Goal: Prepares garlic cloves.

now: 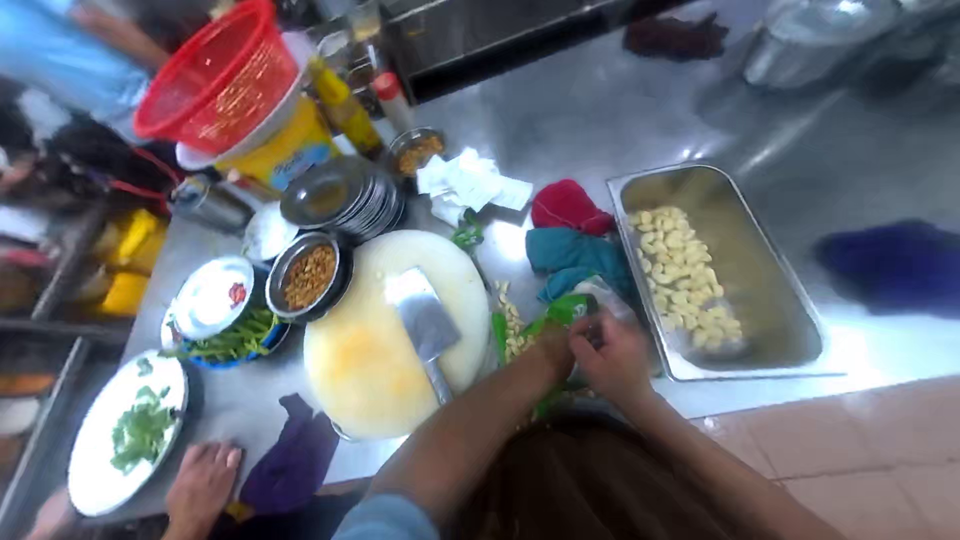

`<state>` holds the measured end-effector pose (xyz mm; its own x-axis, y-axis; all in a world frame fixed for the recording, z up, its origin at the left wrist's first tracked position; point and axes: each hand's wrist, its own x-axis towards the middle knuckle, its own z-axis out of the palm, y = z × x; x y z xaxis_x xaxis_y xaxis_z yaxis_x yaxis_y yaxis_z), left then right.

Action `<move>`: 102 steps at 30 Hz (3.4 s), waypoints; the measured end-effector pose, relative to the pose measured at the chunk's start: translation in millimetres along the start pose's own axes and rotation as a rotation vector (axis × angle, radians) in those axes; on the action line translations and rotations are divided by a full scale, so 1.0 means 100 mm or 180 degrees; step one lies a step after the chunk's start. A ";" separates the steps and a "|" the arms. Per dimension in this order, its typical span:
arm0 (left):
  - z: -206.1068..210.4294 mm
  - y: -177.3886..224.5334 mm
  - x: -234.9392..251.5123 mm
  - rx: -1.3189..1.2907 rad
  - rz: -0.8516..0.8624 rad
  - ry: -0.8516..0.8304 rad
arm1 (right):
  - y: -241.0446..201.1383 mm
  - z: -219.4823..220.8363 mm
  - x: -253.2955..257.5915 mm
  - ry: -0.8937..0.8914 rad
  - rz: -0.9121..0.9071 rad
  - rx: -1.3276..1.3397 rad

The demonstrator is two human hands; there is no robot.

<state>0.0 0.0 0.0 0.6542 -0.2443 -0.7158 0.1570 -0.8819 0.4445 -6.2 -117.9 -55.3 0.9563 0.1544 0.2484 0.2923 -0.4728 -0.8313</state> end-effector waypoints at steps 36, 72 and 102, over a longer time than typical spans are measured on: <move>0.24 -0.15 0.29 0.0832 -0.0595 -0.0651 | -0.07 -0.13 -0.06 -0.0781 0.0028 0.0565; 1.04 -1.22 0.11 0.0405 0.1795 0.4224 | 0.00 -0.02 -0.03 -0.0747 0.0679 0.0013; 0.61 -0.85 0.27 0.1108 0.1699 0.2553 | 0.08 0.00 -0.04 -0.0498 0.0081 -0.0109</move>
<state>-40.9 43.8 -90.1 0.8982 -0.4105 0.1574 -0.4396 -0.8365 0.3270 -7.4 -121.9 -63.1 0.9508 0.2740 0.1446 0.2707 -0.5071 -0.8183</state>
